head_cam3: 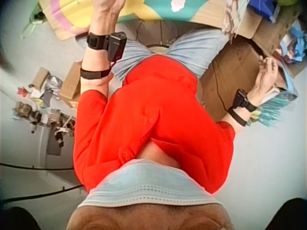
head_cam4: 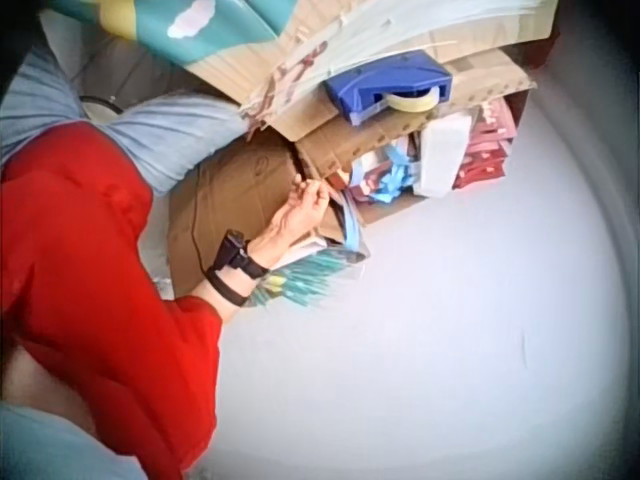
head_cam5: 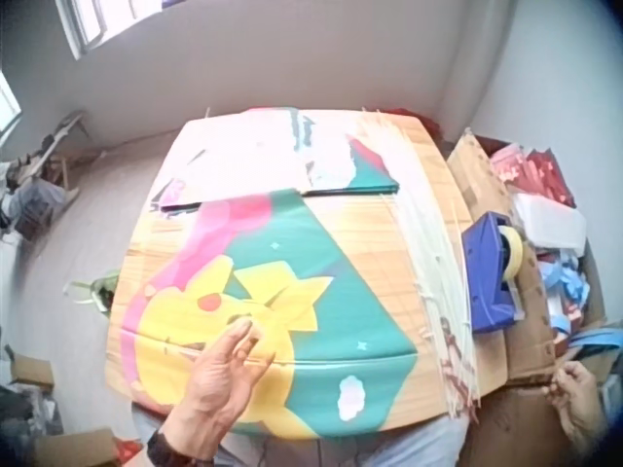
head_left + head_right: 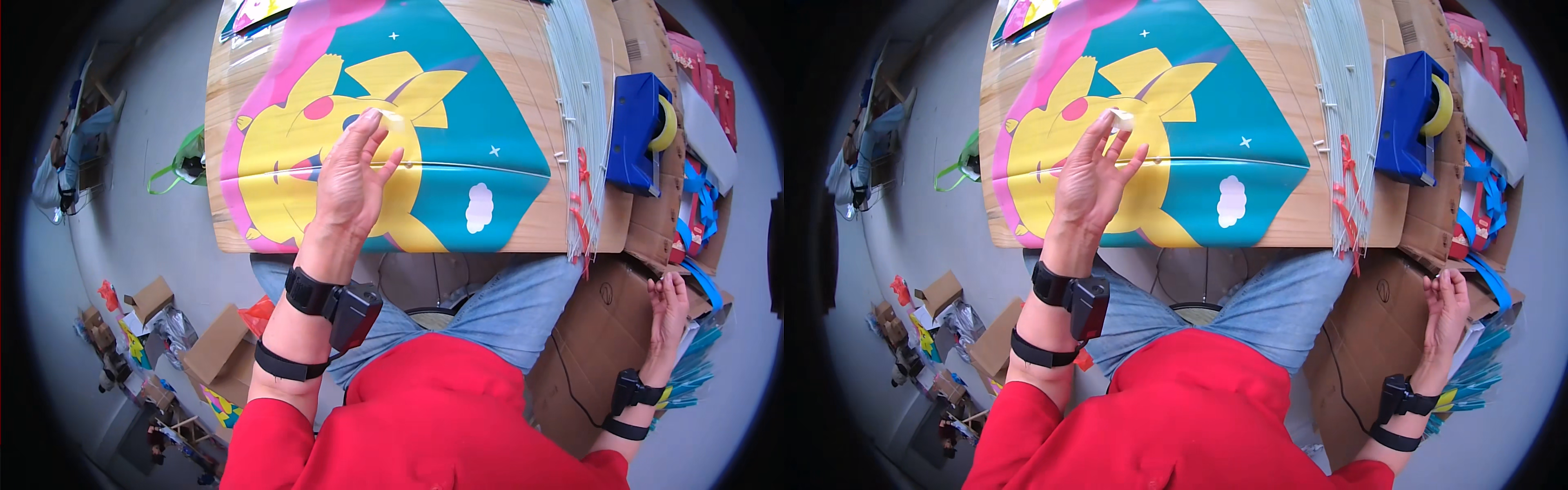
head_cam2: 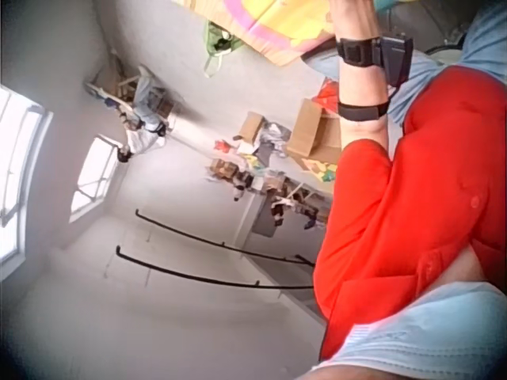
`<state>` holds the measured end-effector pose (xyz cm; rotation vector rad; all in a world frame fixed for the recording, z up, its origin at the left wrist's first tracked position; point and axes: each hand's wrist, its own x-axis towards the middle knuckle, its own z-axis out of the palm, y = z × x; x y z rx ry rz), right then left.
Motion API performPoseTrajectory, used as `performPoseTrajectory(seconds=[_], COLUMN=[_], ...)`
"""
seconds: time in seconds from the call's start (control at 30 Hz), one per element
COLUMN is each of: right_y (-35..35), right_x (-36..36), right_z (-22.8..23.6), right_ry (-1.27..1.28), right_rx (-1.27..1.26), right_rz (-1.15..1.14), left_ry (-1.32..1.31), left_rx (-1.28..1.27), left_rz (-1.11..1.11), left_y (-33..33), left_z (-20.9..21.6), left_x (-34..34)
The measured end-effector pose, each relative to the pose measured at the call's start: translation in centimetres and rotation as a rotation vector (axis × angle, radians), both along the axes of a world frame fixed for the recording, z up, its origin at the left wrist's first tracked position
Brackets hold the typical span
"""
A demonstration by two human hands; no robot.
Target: The person assembles a Pikachu-themed kite by inserting a white plastic rod into a sleeve on the kite fabric. They smooth the fabric, align the rod, and secure it with red zip ties. The person handles the kite and zip ties repeatedly, working on a wooden table surrounded by boxes of supplies.
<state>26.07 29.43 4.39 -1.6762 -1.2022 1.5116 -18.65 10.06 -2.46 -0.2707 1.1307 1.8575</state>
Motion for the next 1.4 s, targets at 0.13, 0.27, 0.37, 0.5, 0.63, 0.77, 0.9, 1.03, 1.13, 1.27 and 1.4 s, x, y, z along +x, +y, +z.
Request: performPoseTrajectory(seconds=[0.13, 0.27, 0.37, 0.5, 0.63, 0.77, 0.9, 1.03, 1.13, 1.27, 1.4], right_y=[-0.3, -0.5, -0.5, -0.4, -0.5, -0.4, -0.5, -0.5, -0.4, -0.4, -0.7], right_x=[0.8, 1.0, 0.9, 0.9, 0.5, 0.8, 0.5, 0.1, 0.3, 0.2, -0.3], right_z=[-1.0, -1.6, -1.7, -1.8, -1.8, -2.1, -2.2, -2.3, -2.4, -2.5, -2.5], right_ry=[0.012, 0.026, 0.027, 0.029, 0.021, 0.022, 0.028, 0.023, 0.027, 0.034, 0.041], right_rx=[-0.018, -0.028, -0.033, -0.041, -0.039, -0.038, -0.039, -0.043, -0.046, -0.044, -0.038], right_rz=[-0.013, -0.017, -0.020, -0.014, -0.014, 0.007, 0.002, 0.009, 0.015, 0.012, 0.007], left_ry=[0.017, 0.036, 0.042, 0.048, 0.048, 0.049, 0.050, 0.052, 0.049, 0.039, 0.037], left_rx=[-0.011, -0.038, -0.052, -0.068, -0.077, -0.080, -0.084, -0.092, -0.095, -0.092, -0.083], left_rz=[-0.002, -0.013, -0.025, -0.030, -0.025, -0.037, -0.044, -0.041, -0.039, -0.034, -0.038], left_y=[0.6, 0.8, 0.8, 0.6, 0.5, 0.3, 0.0, 0.0, -0.1, -0.2, -0.1], left_z=[-1.3, -1.7, -1.7, -1.6, -1.5, -1.7, -1.6, -1.3, -1.3, -1.3, -1.4], left_x=[0.1, 0.2, 0.3, 0.3, 0.3, 0.1, 0.1, 0.2, 0.1, 0.2, 0.2])
